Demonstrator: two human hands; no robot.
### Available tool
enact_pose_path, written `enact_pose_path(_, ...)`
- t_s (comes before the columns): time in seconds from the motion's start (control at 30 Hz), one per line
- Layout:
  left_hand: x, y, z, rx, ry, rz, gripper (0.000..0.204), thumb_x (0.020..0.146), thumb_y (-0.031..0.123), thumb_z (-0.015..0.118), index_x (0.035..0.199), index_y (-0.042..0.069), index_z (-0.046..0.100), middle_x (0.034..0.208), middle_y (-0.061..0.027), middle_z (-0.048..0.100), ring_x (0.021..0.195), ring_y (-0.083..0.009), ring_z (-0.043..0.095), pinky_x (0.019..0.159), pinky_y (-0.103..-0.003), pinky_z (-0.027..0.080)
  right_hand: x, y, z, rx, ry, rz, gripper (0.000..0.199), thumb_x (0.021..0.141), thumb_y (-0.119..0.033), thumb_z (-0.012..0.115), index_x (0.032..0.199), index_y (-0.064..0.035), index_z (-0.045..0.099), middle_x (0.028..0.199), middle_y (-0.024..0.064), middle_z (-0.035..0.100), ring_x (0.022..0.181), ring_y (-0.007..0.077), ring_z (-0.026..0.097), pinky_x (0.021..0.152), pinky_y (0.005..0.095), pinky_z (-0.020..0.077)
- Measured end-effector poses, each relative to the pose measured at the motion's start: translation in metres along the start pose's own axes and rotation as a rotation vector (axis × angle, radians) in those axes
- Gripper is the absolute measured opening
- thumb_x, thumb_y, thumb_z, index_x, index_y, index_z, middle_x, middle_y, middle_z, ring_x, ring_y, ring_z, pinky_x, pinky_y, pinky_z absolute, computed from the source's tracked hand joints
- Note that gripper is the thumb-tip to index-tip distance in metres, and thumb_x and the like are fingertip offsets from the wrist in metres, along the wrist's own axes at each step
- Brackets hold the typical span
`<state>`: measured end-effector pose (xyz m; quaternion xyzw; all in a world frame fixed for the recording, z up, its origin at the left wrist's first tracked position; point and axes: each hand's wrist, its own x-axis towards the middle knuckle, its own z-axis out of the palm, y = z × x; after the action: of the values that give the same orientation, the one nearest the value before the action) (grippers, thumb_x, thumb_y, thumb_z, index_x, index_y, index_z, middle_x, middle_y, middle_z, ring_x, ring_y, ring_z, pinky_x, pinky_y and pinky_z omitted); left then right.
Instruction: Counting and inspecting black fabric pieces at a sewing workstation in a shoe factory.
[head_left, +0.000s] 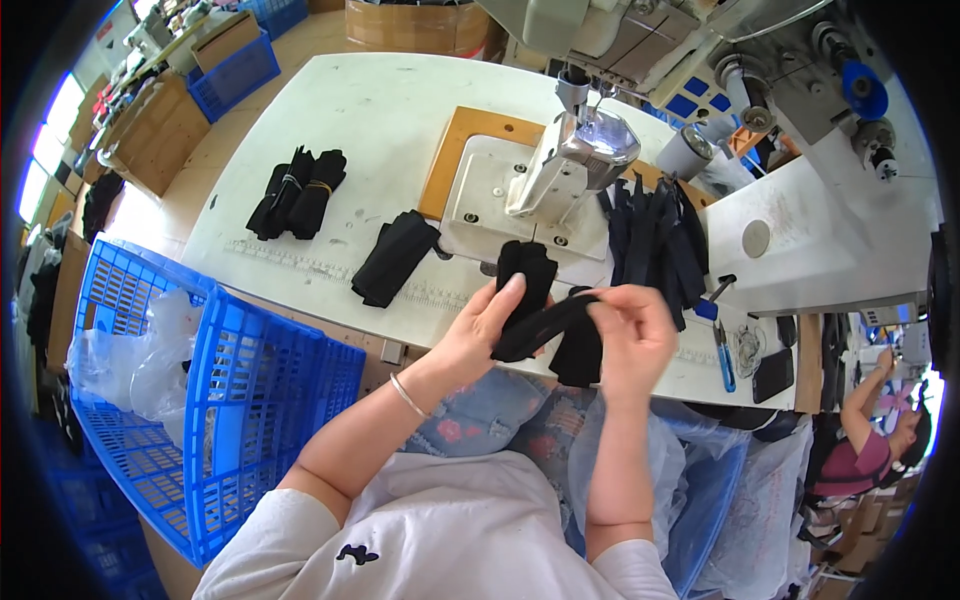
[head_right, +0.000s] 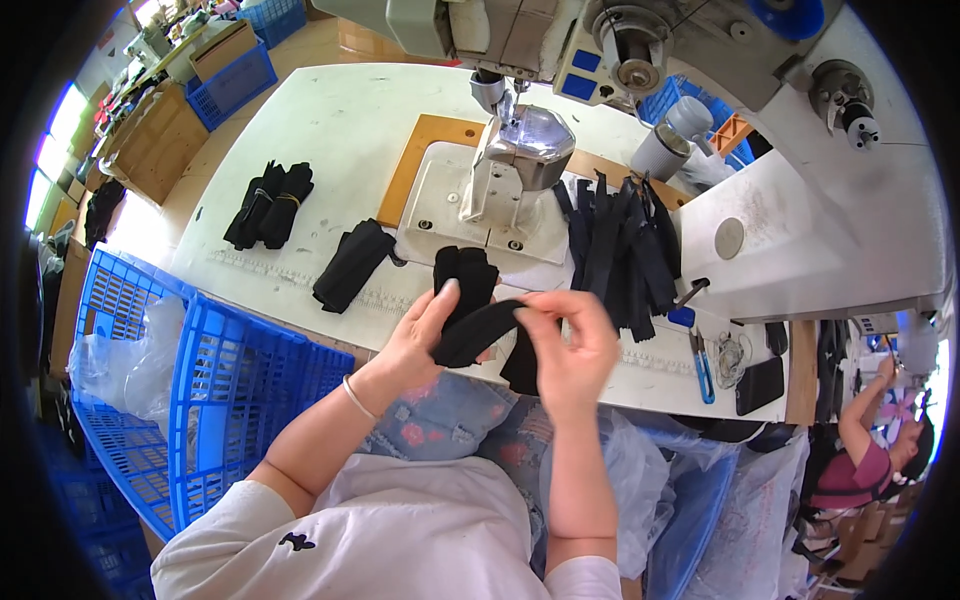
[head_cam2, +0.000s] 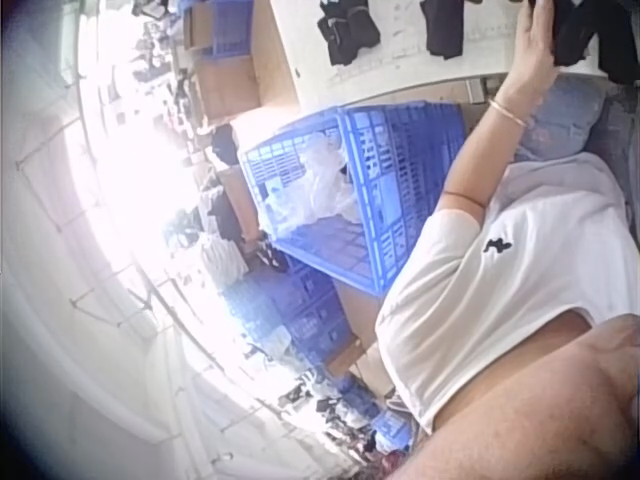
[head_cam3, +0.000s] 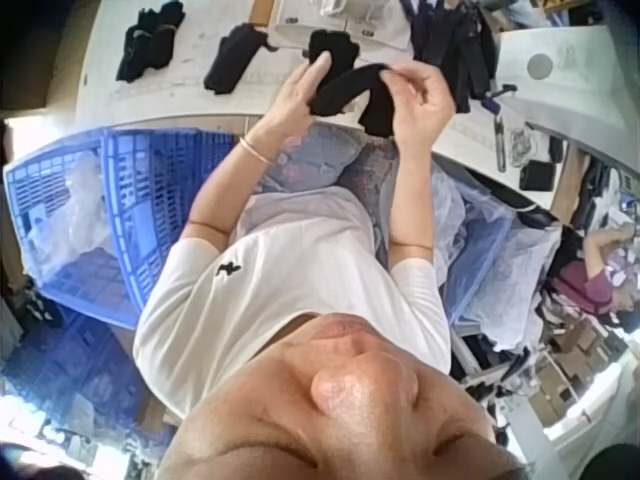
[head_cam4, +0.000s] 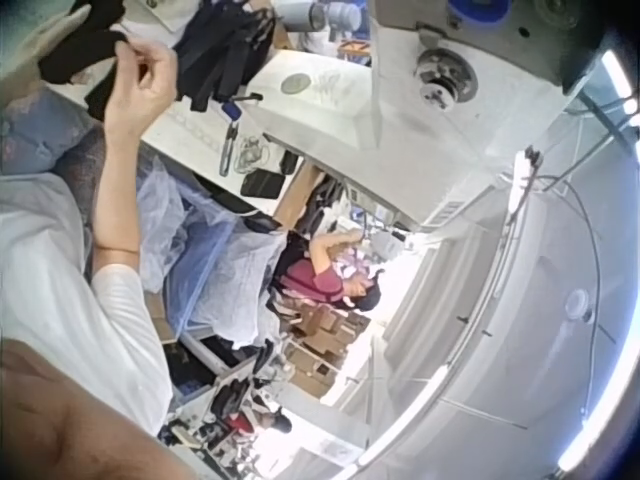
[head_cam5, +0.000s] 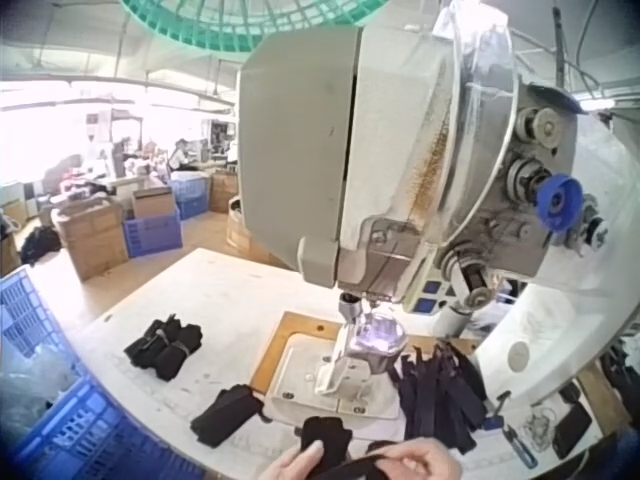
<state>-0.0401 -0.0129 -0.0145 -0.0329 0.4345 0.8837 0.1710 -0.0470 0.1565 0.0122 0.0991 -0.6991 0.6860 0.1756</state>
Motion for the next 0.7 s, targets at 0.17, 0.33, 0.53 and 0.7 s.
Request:
enact_pose_path(0.17, 0.01, -0.006, -0.011, -0.093, -0.111, 0.024, 0.036, 0.103, 0.032, 0.047, 0.118, 0.0, 0.054, 0.098, -0.0085, 0.062, 0.083, -0.019, 0.064, 0.07, -0.035, 0.057, 0.017, -0.009, -0.044, 0.158, 0.027, 0.244, 0.013, 0.086, 0.001, 0.067, 0.099, -0.0009, 0.068, 0.086, 0.0013, 0.067, 0.071, 0.0039, 0.058, 0.06, 0.0187, 0.0477)
enact_pose_path(0.33, 0.01, -0.004, -0.002, -0.059, -0.063, 0.057, 0.034, 0.1, 0.027, 0.054, 0.119, -0.001, 0.055, 0.108, -0.0116, 0.064, 0.087, -0.019, 0.066, 0.069, -0.035, 0.06, 0.012, 0.022, -0.041, -0.267, -0.108, 0.387, 0.016, 0.085, -0.004, 0.069, 0.101, -0.0025, 0.07, 0.088, 0.001, 0.067, 0.073, 0.0073, 0.059, 0.061, 0.0241, 0.0484)
enact_pose_path(0.53, 0.011, -0.009, -0.01, -0.066, -0.079, 0.034, 0.032, 0.097, 0.021, 0.06, 0.119, -0.002, 0.057, 0.107, -0.012, 0.066, 0.083, -0.0186, 0.068, 0.069, -0.035, 0.06, 0.005, 0.01, -0.006, -0.617, -0.035, -0.196, 0.031, 0.077, -0.005, 0.074, 0.108, -0.0051, 0.068, 0.104, 0.0096, 0.064, 0.09, 0.0265, 0.06, 0.079, 0.0345, 0.0483)
enact_pose_path(0.7, 0.01, -0.01, -0.01, -0.039, -0.101, 0.066, 0.028, 0.096, 0.02, 0.062, 0.115, 0.0, 0.059, 0.096, -0.0093, 0.067, 0.077, -0.0161, 0.067, 0.068, -0.032, 0.058, -0.001, 0.013, 0.018, -0.595, -0.067, -0.381, 0.034, 0.073, -0.002, 0.078, 0.106, -0.0069, 0.068, 0.096, 0.0069, 0.066, 0.084, 0.0242, 0.062, 0.07, 0.034, 0.0496)
